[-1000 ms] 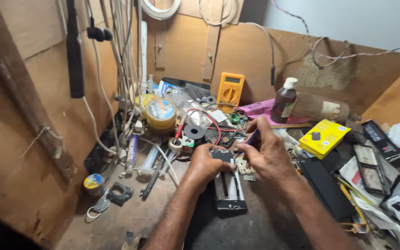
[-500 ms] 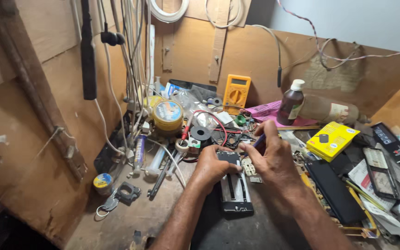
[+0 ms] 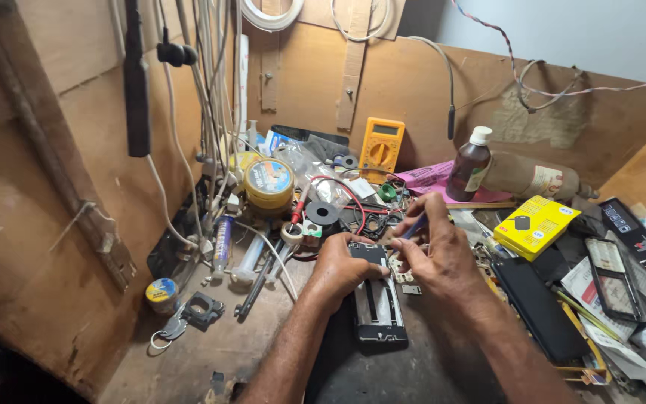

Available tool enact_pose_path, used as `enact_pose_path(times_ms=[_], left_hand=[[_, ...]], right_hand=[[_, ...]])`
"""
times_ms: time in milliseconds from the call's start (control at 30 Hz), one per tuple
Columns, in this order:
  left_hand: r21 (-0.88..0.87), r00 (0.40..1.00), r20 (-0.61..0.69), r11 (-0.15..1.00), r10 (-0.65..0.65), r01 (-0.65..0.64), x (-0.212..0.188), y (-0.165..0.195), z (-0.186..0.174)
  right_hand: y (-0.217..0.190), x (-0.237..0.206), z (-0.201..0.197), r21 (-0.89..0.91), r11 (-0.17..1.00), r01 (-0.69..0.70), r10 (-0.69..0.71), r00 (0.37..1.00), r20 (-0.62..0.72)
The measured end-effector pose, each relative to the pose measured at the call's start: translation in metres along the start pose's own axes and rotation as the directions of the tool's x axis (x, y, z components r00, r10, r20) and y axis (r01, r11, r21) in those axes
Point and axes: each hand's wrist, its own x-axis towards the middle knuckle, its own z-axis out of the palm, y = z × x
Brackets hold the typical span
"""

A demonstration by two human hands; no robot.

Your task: The person uses a small blue tool to pry and adjust components inside a disassembled black electronic device on a cluttered workbench. They repeatedly open and close the device, manipulate internal parts, and handle the casing throughout the clip.

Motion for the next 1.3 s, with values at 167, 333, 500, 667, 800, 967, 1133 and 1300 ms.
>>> enact_pose_path(times_ms=[167, 333, 500, 667, 800, 967, 1133, 1300], left_hand=[[-0.016, 1.0, -0.016, 1.0, 0.003, -0.003, 0.001, -0.001, 0.003], [0.0, 0.999, -0.033, 1.0, 0.006, -0.006, -0.002, -0.001, 0.003], [0.014, 0.999, -0.03, 1.0, -0.018, 0.019, -0.001, 0.001, 0.003], [-0.038, 1.0, -0.021, 0.999, 0.007, -0.008, -0.001, -0.002, 0.002], [0.019, 0.999, -0.038, 1.0, 0.014, -0.014, -0.001, -0.002, 0.002], [0.004, 0.999, -0.033, 1.0, 0.009, -0.009, -0.002, 0.001, 0.002], [-0.01, 1.0, -0.017, 1.0, 0.001, -0.002, -0.002, 0.001, 0.001], [0.025, 0.999, -0.037, 0.999, 0.039, -0.039, -0.001, 0.0, 0.002]], right_hand=[[0.004, 0.003, 0.003, -0.032, 0.996, -0.088, 0.088, 0.996, -0.007], [0.004, -0.003, 0.011, -0.245, 0.969, 0.035, -0.069, 0.989, -0.132], [0.003, -0.005, 0.007, -0.034, 0.999, 0.011, -0.014, 0.995, -0.1], [0.004, -0.005, 0.004, 0.048, 0.999, -0.003, 0.006, 0.998, -0.055], [0.0, -0.005, 0.012, -0.092, 0.995, -0.047, 0.037, 0.994, -0.107], [-0.004, -0.013, 0.011, -0.132, 0.99, -0.048, 0.023, 0.983, -0.183], [0.001, -0.014, 0.006, 0.081, 0.997, -0.016, 0.023, 0.995, -0.094], [0.003, -0.007, 0.006, -0.002, 0.996, -0.085, 0.084, 0.994, -0.072]])
